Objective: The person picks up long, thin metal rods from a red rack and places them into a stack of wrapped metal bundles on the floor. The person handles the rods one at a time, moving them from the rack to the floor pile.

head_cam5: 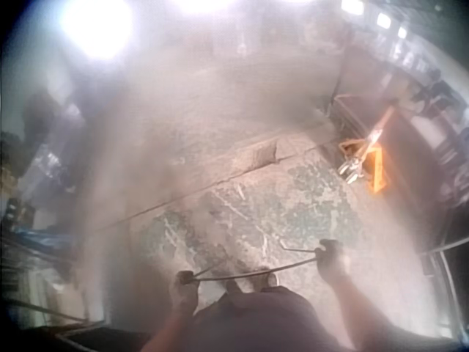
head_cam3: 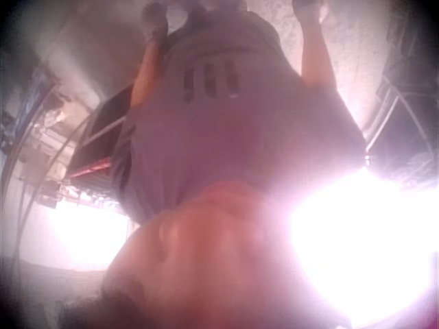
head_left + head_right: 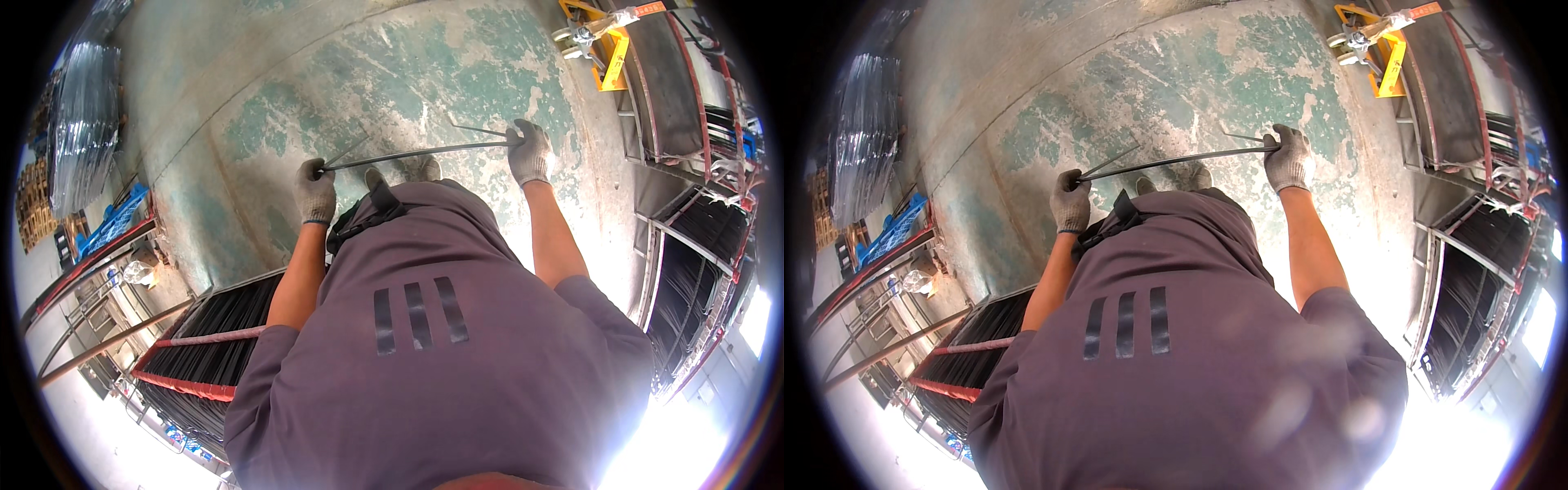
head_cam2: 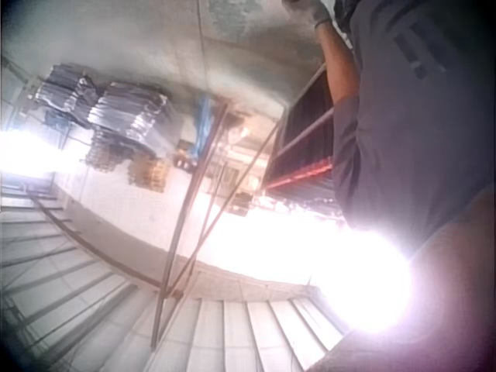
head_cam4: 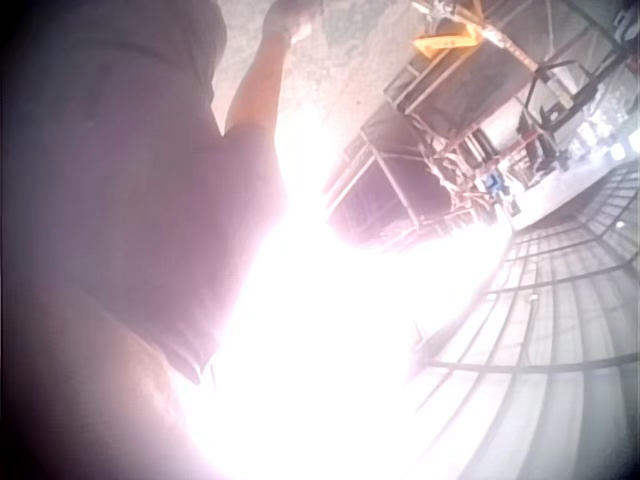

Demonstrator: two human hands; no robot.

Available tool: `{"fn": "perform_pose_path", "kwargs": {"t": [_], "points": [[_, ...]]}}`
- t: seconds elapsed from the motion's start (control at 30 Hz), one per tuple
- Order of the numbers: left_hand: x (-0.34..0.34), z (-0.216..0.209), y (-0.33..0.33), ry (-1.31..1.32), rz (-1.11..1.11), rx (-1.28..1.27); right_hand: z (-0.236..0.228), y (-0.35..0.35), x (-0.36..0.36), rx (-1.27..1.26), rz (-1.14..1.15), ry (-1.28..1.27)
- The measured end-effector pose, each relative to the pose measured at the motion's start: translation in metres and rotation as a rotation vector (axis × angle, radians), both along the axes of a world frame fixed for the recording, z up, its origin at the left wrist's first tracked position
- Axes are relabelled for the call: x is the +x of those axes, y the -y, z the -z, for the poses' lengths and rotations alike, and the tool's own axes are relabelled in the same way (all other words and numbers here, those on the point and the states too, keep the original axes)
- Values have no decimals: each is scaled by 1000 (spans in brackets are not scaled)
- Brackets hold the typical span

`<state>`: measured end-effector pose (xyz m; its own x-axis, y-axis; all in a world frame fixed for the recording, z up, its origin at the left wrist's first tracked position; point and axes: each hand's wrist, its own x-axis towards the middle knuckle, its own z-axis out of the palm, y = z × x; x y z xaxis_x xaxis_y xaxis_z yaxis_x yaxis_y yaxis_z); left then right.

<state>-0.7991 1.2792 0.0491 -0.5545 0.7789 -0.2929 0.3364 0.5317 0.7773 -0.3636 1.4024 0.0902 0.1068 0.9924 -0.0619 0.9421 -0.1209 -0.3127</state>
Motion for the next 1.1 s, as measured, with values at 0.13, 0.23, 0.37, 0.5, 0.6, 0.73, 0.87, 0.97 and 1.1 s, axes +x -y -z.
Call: {"fn": "perform_pose_path", "kwargs": {"t": [0.13, 0.23, 0.37, 0.5, 0.6, 0.73, 0.87, 0.97, 1.1], "points": [[-3, -2, 3, -52, 10, -26, 0, -1, -1, -11, 8, -6], [-3, -8, 5, -101, 16, -82, 5, -1, 0, 48, 0, -13], [-9, 0, 14, -145, 23, -170, 6, 0, 0, 74, 3, -4], [-14, 18, 25, -96, 28, -208, 2, -2, 1, 8, -2, -19], [-13, 22, 28, -45, 21, -220, 3, -2, 1, 17, -7, -20], [-7, 15, 26, -17, 27, -257, 2, -3, 1, 16, -2, -17], [-10, 21, 28, -17, 39, -280, 0, -3, 0, 0, -2, -23], [-13, 27, 30, -41, 58, -302, -2, -3, -2, -2, -4, -11], [-14, 28, 31, -22, 58, -286, 0, -3, -1, 3, -2, -14]]}}
